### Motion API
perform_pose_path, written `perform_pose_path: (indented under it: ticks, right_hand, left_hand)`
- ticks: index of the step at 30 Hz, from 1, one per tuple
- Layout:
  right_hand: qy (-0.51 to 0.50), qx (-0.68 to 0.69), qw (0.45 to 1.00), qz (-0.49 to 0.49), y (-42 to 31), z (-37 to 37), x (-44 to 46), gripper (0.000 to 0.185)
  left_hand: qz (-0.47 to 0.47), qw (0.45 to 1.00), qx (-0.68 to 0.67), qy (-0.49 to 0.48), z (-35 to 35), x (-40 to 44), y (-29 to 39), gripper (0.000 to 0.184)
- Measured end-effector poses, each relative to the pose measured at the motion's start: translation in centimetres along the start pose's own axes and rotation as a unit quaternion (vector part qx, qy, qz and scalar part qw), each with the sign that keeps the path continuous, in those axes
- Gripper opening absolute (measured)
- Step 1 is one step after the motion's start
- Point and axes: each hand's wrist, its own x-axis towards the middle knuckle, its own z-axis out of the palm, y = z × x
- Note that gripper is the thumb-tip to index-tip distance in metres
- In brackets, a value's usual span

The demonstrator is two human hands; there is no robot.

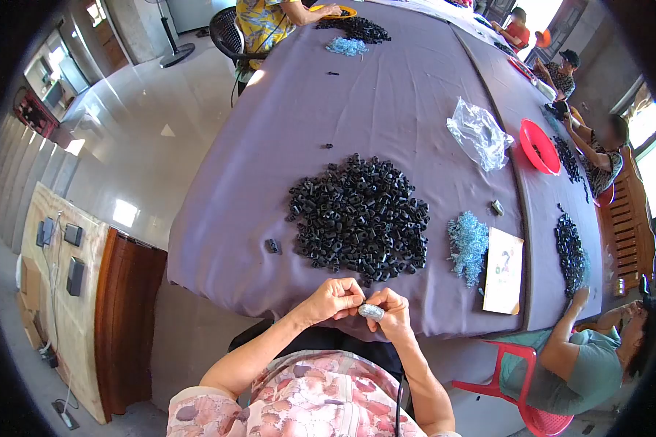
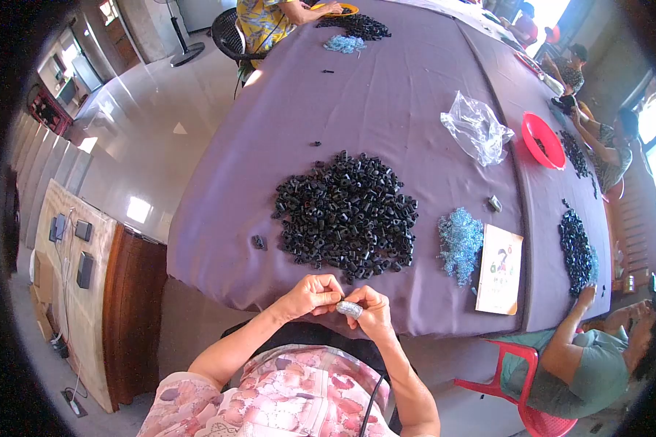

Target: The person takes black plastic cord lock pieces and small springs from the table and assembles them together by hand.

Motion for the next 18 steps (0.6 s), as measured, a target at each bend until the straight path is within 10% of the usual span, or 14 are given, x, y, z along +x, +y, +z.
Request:
perform_pose_path:
  ticks: [18]
  right_hand:
    - [0.042, -0.068, 0.997, 0.022, -0.27, 0.31, -0.78, 0.013]
  left_hand:
    - [-0.03, 0.999, 0.018, -0.017, -0.18, 0.08, 0.07, 0.01]
